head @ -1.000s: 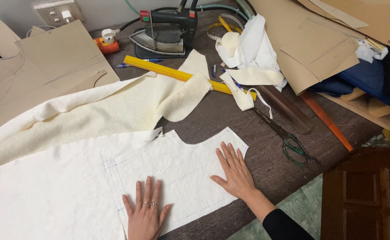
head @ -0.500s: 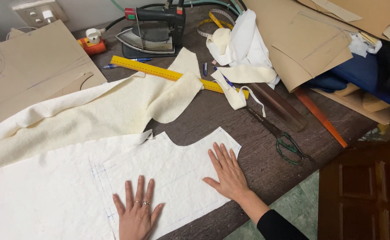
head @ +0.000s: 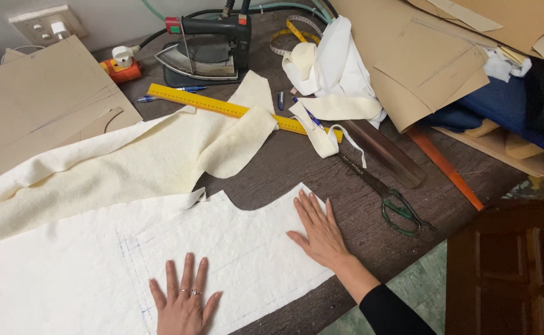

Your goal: Cutting out a garment piece from white fabric using large scissors following a pattern

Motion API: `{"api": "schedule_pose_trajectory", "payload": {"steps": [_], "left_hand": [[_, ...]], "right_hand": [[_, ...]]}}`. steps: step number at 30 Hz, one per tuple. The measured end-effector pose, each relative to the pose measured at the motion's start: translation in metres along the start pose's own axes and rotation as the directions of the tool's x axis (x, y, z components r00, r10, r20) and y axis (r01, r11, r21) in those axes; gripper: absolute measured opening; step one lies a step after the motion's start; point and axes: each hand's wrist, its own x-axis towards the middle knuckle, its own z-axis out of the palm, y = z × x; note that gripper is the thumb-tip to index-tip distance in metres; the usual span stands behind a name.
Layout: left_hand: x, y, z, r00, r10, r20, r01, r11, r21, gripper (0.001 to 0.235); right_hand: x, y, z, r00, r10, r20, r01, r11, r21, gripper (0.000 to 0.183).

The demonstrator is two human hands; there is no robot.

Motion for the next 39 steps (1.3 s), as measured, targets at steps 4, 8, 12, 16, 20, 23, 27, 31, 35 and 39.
{"api": "schedule_pose_trajectory", "payload": {"steps": [4, 8, 12, 16, 20, 23, 27, 31, 35, 39], "left_hand": [[-0.005, 0.000, 0.002, 0.999, -0.002, -0.049, 0.002, 1.000, -0.003, 0.080], [-0.009, -0.002, 0.010, 0.999, -0.034, 0.002, 0.034, 0.999, 0.030, 0.081], [-0.009, -0.002, 0.011, 0.998, -0.051, 0.042, 0.050, 0.999, 0.011, 0.082], [-0.010, -0.001, 0.015, 0.998, -0.065, 0.005, 0.065, 0.998, 0.005, 0.081], [-0.012, -0.001, 0.017, 0.998, -0.068, -0.005, 0.069, 0.997, 0.027, 0.082], [-0.012, -0.002, 0.020, 0.997, -0.071, -0.007, 0.071, 0.997, 0.034, 0.083], [-0.005, 0.001, 0.008, 0.999, -0.046, 0.011, 0.046, 0.999, 0.010, 0.081], [-0.004, 0.002, 0.006, 0.998, -0.046, -0.043, 0.045, 0.999, -0.026, 0.080], [-0.007, -0.002, 0.011, 0.999, -0.013, -0.048, 0.011, 0.999, -0.048, 0.079], [-0.005, -0.006, 0.002, 0.999, 0.024, 0.047, -0.023, 1.000, -0.020, 0.078]], "right_hand": [[0.010, 0.017, -0.023, 0.969, 0.125, 0.211, -0.127, 0.992, -0.005, 0.072], [-0.002, 0.067, -0.031, 0.941, 0.327, 0.085, -0.331, 0.943, 0.038, 0.063], [-0.036, 0.135, -0.015, 0.842, 0.540, -0.005, -0.538, 0.840, 0.071, 0.060], [-0.075, 0.183, -0.001, 0.848, 0.530, -0.017, -0.515, 0.831, 0.211, 0.060], [-0.091, 0.195, -0.002, 0.908, 0.416, -0.045, -0.403, 0.899, 0.173, 0.064], [-0.089, 0.196, -0.004, 0.883, 0.468, 0.039, -0.469, 0.873, 0.138, 0.071], [-0.084, 0.179, -0.015, 0.790, 0.578, 0.205, -0.603, 0.792, 0.094, 0.080], [-0.087, 0.149, -0.024, 0.727, 0.641, 0.245, -0.679, 0.723, 0.126, 0.087], [-0.095, 0.112, -0.031, 0.556, 0.733, 0.391, -0.815, 0.574, 0.082, 0.084], [-0.113, 0.088, -0.006, 0.537, 0.763, 0.361, -0.821, 0.570, 0.016, 0.079]]}}
